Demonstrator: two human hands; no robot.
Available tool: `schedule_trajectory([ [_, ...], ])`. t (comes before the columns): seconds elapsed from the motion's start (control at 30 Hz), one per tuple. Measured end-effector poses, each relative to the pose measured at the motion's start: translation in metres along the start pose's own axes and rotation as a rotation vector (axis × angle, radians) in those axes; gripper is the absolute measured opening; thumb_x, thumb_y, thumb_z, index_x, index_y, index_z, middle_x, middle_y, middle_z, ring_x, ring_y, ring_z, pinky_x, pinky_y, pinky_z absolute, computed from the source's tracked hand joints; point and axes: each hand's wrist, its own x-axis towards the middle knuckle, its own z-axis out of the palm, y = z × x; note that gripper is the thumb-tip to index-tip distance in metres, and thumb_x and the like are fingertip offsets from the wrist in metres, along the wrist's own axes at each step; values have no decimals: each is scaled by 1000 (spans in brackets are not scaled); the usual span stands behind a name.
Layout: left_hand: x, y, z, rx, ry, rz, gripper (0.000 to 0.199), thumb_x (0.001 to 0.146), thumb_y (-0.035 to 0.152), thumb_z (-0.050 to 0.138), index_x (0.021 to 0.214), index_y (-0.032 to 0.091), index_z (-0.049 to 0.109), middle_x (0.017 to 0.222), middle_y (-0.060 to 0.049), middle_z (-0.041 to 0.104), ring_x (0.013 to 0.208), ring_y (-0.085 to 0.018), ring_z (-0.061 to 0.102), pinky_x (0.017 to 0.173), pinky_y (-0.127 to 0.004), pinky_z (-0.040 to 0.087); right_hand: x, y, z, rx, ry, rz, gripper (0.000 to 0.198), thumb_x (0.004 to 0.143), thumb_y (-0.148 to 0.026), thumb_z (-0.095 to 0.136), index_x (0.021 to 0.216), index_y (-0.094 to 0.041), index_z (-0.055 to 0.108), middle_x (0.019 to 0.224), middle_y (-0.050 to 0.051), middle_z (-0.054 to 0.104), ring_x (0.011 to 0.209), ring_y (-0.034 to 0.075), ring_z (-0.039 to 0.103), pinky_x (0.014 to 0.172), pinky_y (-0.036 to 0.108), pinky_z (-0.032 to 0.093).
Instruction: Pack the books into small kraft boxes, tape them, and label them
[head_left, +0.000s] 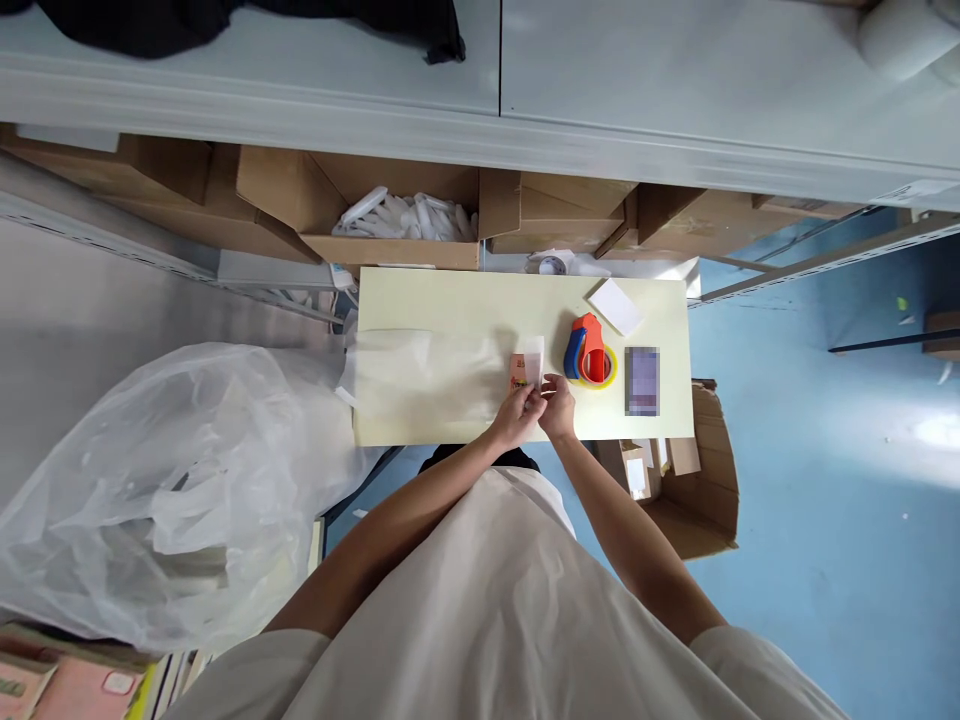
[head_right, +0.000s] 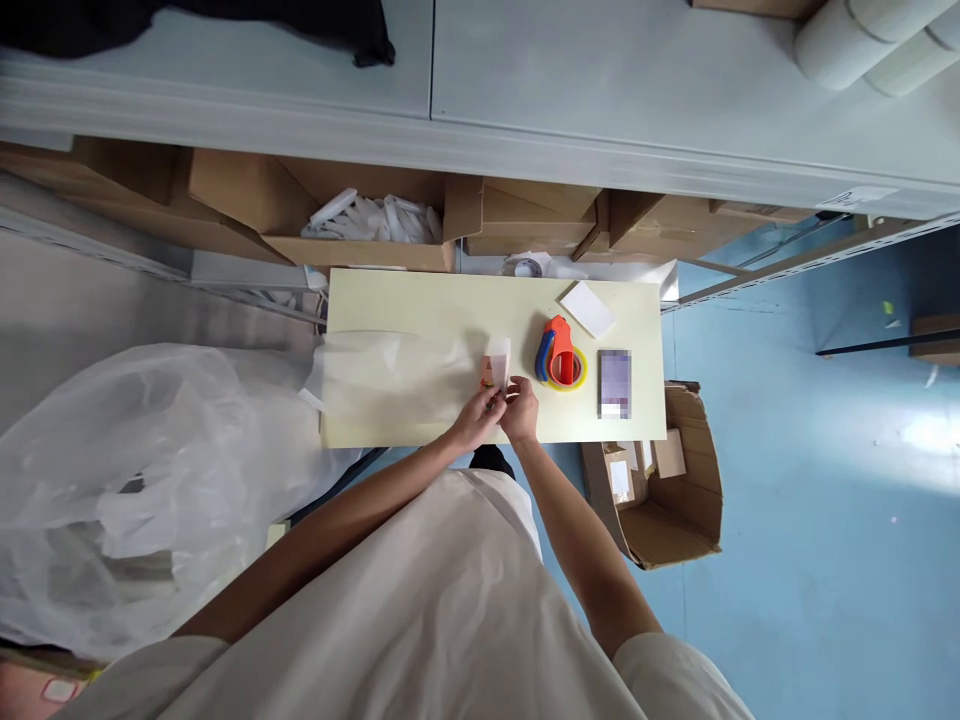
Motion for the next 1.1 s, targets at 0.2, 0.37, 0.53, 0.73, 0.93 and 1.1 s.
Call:
schedule_trajectory([
  [0.2,11,-6,-13,-420,23,-71,33,84,44,52,97,15,60,90,-8,67,82,-19,66,76,-33,53,-13,-10,16,34,-73,-117,31,72,-26,54,101,-17,58,93,7,63,68,15,61,64,30,52],
  [0.37,13,-26,-40,-242,250,-298,19,84,35,52,83,17,57,79,-4,67,71,-16,65,65,-28,53,-20,-8,43,207,-331,-208,50,68,-16,50,117,-21,55,109,9,55,84,16,62,72,32,55],
  [0.53,19,-52,-61,-28,345,-382,11,80,24,52,81,17,60,76,-3,66,75,-17,64,71,-30,50,-17,11,54,114,-197,-138,50,70,-16,51,119,-20,53,118,11,52,104,22,55,86,40,50],
  [0.73,28,-63,-59,194,387,-430,23,77,17,54,100,16,56,94,-10,64,94,-22,62,89,-37,45,-4,43,53,-43,-74,57,51,69,-16,54,120,-15,50,115,15,52,101,24,56,91,43,46],
  [0.93,20,-51,-55,337,390,-333,31,74,14,55,105,13,56,117,-16,54,122,-29,45,104,-44,33,-4,51,57,-20,-69,-21,44,69,-18,53,112,-18,55,102,10,57,90,21,60,86,39,49],
  [1.1,8,-50,-53,306,322,-302,41,72,16,57,112,11,54,112,-16,57,113,-28,52,100,-44,38,1,43,53,153,-68,126,46,65,-22,55,111,-18,53,102,10,62,91,21,61,81,39,50],
])
